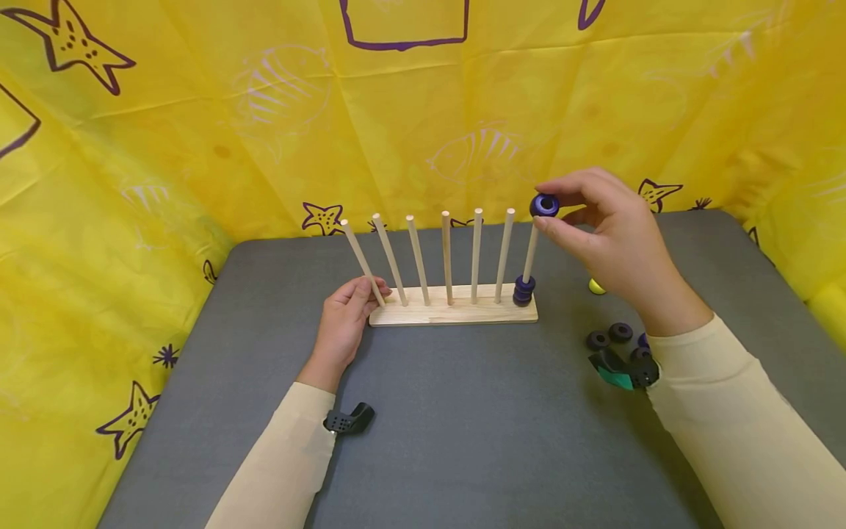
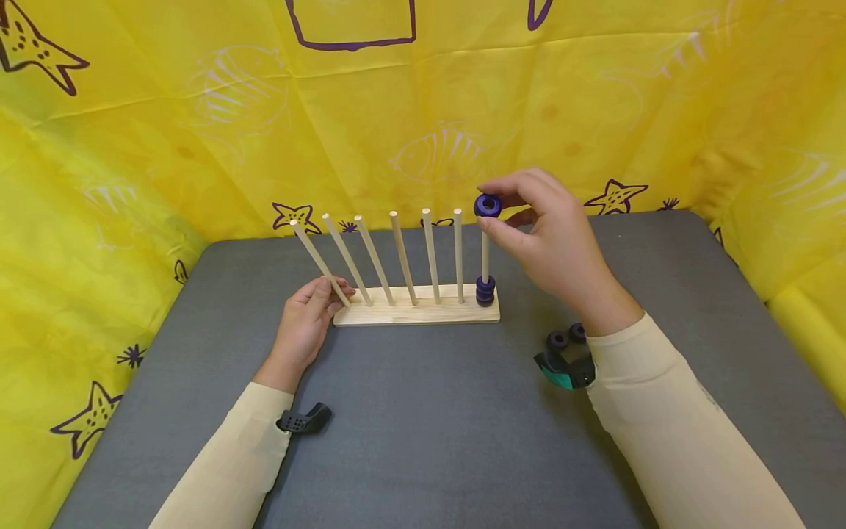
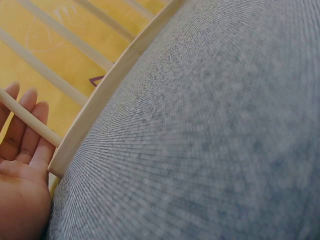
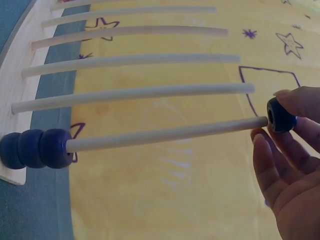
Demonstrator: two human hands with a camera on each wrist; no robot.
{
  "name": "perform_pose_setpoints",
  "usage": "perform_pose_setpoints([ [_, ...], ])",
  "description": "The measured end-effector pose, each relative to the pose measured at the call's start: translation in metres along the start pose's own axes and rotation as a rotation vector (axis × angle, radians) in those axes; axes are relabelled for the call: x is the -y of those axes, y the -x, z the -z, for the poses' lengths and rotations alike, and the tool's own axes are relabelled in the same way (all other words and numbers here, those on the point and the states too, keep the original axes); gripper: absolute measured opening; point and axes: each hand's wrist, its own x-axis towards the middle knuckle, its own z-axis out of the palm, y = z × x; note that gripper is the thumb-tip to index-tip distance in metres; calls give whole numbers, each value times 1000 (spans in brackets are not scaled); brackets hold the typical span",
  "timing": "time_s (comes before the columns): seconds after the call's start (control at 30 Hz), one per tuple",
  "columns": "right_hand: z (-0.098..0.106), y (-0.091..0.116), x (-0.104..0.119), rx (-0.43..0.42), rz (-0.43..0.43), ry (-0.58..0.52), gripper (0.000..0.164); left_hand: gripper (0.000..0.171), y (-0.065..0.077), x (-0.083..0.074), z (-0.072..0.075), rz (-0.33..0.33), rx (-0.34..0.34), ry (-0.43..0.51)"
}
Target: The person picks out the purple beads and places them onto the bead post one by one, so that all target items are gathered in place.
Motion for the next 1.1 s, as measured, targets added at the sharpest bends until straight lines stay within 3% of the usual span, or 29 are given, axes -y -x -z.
perform_pose_setpoints([
  [1.1, -3, -2, -13, 51, -108, 22, 30, 47, 0, 0, 1, -3, 7, -17],
])
